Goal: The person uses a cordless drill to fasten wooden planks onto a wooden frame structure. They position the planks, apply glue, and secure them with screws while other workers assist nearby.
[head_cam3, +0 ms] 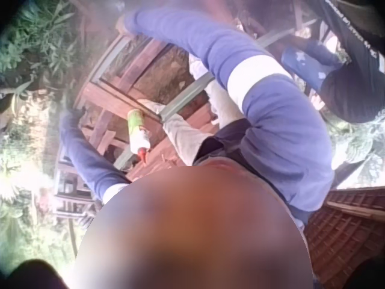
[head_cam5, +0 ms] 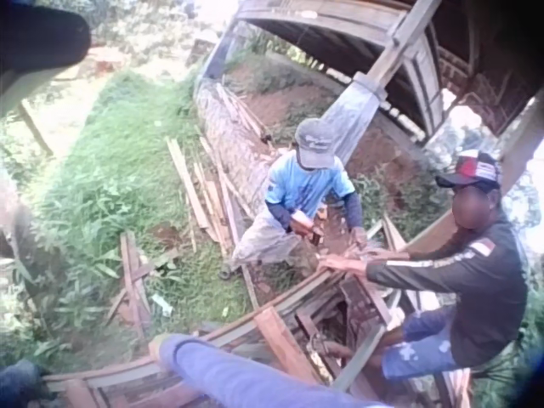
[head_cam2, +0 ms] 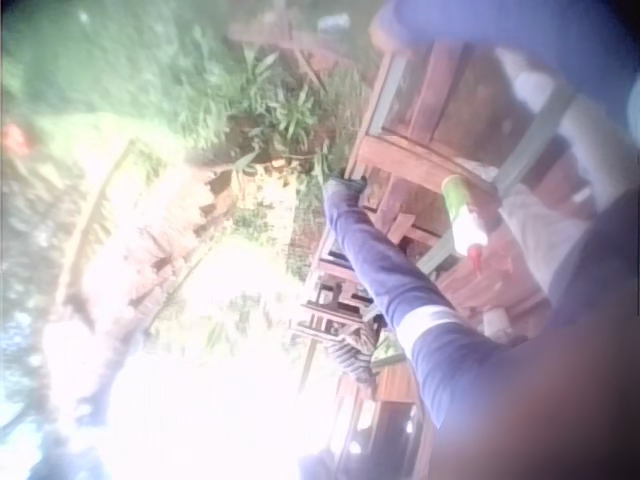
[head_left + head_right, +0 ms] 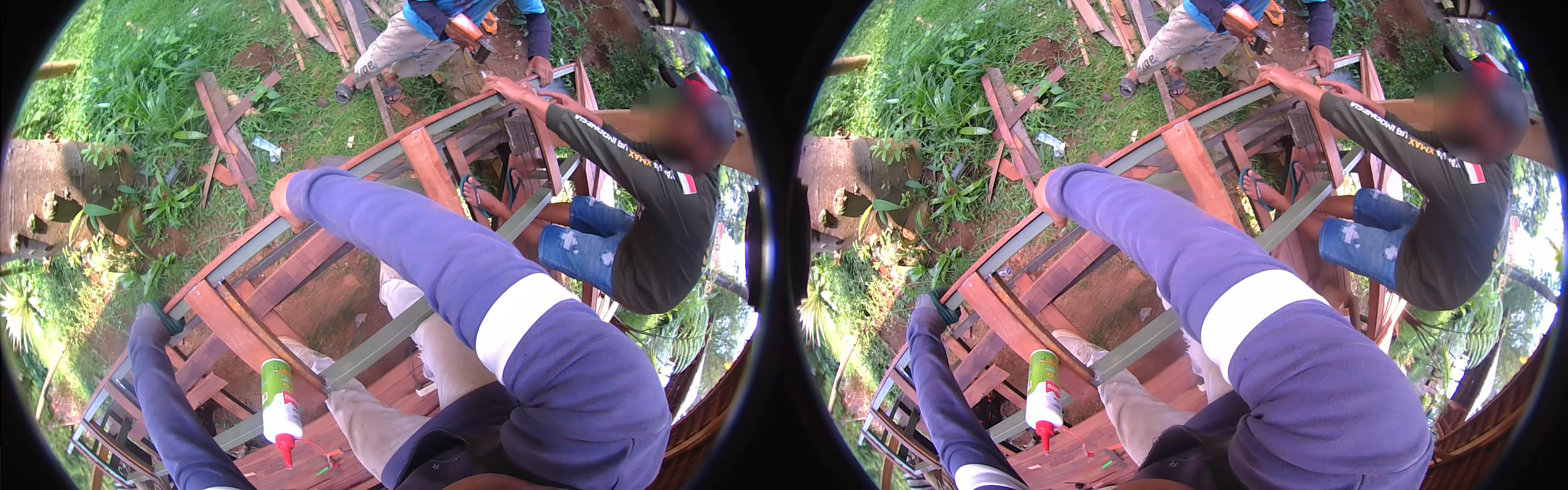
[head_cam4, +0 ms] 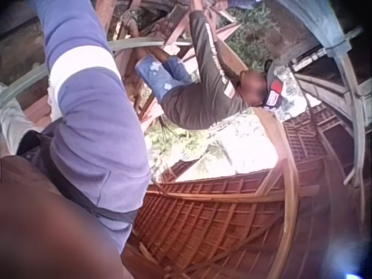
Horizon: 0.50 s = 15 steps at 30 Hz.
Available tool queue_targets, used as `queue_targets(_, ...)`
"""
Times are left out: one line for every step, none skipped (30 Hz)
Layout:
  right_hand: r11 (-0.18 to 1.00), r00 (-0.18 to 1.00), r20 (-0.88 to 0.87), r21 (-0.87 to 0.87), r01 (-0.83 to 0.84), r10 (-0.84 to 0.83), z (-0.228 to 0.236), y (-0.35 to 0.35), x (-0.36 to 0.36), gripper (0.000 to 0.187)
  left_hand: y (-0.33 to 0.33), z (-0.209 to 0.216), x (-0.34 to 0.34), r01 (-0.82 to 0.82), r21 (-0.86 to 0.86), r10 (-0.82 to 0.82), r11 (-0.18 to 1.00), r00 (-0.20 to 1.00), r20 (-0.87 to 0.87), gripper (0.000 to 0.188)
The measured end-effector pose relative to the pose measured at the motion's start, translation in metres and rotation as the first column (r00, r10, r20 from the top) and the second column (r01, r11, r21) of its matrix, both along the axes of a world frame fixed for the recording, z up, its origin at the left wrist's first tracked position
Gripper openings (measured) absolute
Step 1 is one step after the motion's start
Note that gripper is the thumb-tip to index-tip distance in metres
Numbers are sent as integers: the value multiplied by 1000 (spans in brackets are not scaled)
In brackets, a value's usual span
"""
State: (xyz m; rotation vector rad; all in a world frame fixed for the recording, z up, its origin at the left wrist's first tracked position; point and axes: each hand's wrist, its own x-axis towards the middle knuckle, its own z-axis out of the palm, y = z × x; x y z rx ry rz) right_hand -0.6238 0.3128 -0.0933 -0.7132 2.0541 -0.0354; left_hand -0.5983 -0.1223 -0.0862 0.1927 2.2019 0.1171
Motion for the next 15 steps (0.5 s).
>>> queue_targets(1000,1000,6,25,-16,16,-1,0,0,50,-3,-3,0,-17,26,16,1000,1000,14,50)
queue_targets(1000,1000,9,16,-4,4,-2,0,-1,50,-5,-5,0,-12,15,12,1000,1000,15,50)
queue_targets(1000,1000,29,23,5,-5,-3,1,-1,50,-7,-7,0,-11,11,10,1000,999,34,51)
queue_targets(999,999,49,34,15,-16,-3,2,-2,50,-7,-8,-1,-8,44,6,999,999,50,51)
queue_targets(999,998,58,33,31,-33,-4,2,-2,50,-8,-10,0,6,28,-7,1000,1000,12,43)
queue_targets(998,997,67,32,48,-50,-4,3,-2,50,-8,-10,0,5,11,-5,1000,1000,1,43)
queue_targets(997,995,73,41,62,-65,-3,3,-2,50,-8,-10,1,-2,20,2,1000,1000,-1,43)
queue_targets(998,997,55,25,53,-54,-3,2,-1,50,-9,-10,1,-11,57,11,998,1000,1,43)
queue_targets(999,998,34,19,42,-43,-2,2,0,49,-8,-10,2,-21,25,21,999,1000,-12,43)
queue_targets(1000,999,27,20,24,-25,-2,2,0,48,-8,-9,3,-33,21,33,999,999,-21,43)
queue_targets(999,999,27,10,36,-36,-1,2,0,47,-8,-8,3,-51,27,52,998,998,-27,42)
queue_targets(999,998,40,14,41,-41,-1,3,0,47,-6,-9,2,-24,28,25,999,999,-32,42)
queue_targets(999,998,52,23,44,-45,0,3,0,46,-5,-8,3,-5,34,6,999,999,-34,42)
queue_targets(999,997,54,9,48,-48,0,4,0,45,-3,-9,1,2,27,-2,1000,1000,-18,41)
queue_targets(999,998,50,-3,48,-47,0,4,0,45,-3,-7,1,9,27,-9,1000,1000,-13,40)
